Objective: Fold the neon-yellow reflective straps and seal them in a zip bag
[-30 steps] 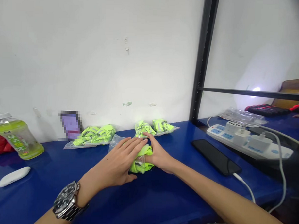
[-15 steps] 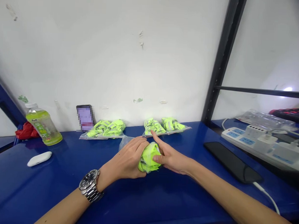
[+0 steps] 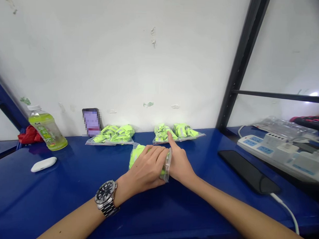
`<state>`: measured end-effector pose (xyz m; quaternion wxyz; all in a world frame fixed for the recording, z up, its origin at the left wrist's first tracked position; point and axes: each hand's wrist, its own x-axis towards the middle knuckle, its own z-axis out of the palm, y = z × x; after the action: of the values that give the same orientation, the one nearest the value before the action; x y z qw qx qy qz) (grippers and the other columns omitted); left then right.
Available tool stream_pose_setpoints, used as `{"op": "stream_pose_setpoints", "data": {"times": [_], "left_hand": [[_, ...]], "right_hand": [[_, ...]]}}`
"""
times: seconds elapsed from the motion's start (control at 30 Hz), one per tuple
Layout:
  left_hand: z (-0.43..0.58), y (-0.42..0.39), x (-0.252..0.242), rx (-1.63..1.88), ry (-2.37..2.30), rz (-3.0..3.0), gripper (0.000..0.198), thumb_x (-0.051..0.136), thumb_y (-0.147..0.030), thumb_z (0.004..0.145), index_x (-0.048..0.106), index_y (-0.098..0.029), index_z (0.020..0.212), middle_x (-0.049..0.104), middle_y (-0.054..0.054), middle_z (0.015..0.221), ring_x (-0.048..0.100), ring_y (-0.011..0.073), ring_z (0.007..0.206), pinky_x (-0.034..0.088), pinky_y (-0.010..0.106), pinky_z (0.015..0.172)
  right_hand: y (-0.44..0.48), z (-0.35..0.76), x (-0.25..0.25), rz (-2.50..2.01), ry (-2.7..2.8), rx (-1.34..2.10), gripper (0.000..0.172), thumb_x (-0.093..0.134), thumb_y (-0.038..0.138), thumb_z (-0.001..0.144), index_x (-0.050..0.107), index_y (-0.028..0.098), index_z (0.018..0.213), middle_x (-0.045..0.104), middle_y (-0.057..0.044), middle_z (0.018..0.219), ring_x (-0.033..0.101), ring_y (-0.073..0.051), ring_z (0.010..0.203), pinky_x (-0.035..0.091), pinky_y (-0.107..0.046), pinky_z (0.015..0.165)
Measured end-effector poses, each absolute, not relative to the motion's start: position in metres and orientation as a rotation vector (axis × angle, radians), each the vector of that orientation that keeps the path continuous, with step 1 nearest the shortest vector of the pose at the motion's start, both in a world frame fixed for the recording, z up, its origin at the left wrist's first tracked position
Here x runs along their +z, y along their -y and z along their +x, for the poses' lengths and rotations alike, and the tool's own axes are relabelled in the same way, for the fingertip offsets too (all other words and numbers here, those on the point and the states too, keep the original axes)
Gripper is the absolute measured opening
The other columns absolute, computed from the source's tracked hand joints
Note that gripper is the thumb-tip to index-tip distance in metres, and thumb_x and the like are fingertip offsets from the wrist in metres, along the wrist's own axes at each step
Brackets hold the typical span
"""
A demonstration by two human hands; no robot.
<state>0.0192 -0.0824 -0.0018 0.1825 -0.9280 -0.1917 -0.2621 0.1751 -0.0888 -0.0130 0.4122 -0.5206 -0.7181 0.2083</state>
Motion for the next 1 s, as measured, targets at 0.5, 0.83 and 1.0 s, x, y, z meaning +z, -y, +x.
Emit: {"op": "stream_pose_setpoints", "data": {"times": [0.5,0.83,1.0], "left_hand": [[0.006,0.081,0.001,-0.957,0.6,-2.632,0.066,0.059,-0.018,0.062,0.038,-0.014,0.125,0.059,0.016,0.115,0.058,0.0315,0.106,0.048,0.047,0.089],[0.008,0.078,0.0,-0.992,0.518,-2.69,0.064,0.062,-0.022,0.066,0.037,-0.015,0.125,0.059,0.015,0.115,0.056,0.0306,0.107,0.046,0.047,0.09],[-0.004,0.07,0.012,-1.107,0.716,-2.773,0.078,0.07,-0.025,0.061,0.035,-0.019,0.13,0.05,0.014,0.122,0.051,0.0304,0.114,0.045,0.047,0.095]], "right_hand": [[0.082,0.184,-0.008,-1.029,1.89,0.781,0.106,0.057,0.007,0.065,-0.002,0.023,0.152,0.043,0.013,0.049,0.037,-0.008,0.042,0.035,-0.019,0.046],[0.088,0.183,0.0,-1.175,2.028,0.52,0.094,0.062,0.011,0.063,0.025,0.018,0.15,0.054,0.004,0.059,0.044,-0.013,0.052,0.041,-0.027,0.056],[0.095,0.203,0.024,-0.847,1.962,1.154,0.093,0.063,0.028,0.079,0.005,0.022,0.152,0.065,0.002,0.064,0.056,-0.015,0.052,0.043,-0.025,0.05]]}}
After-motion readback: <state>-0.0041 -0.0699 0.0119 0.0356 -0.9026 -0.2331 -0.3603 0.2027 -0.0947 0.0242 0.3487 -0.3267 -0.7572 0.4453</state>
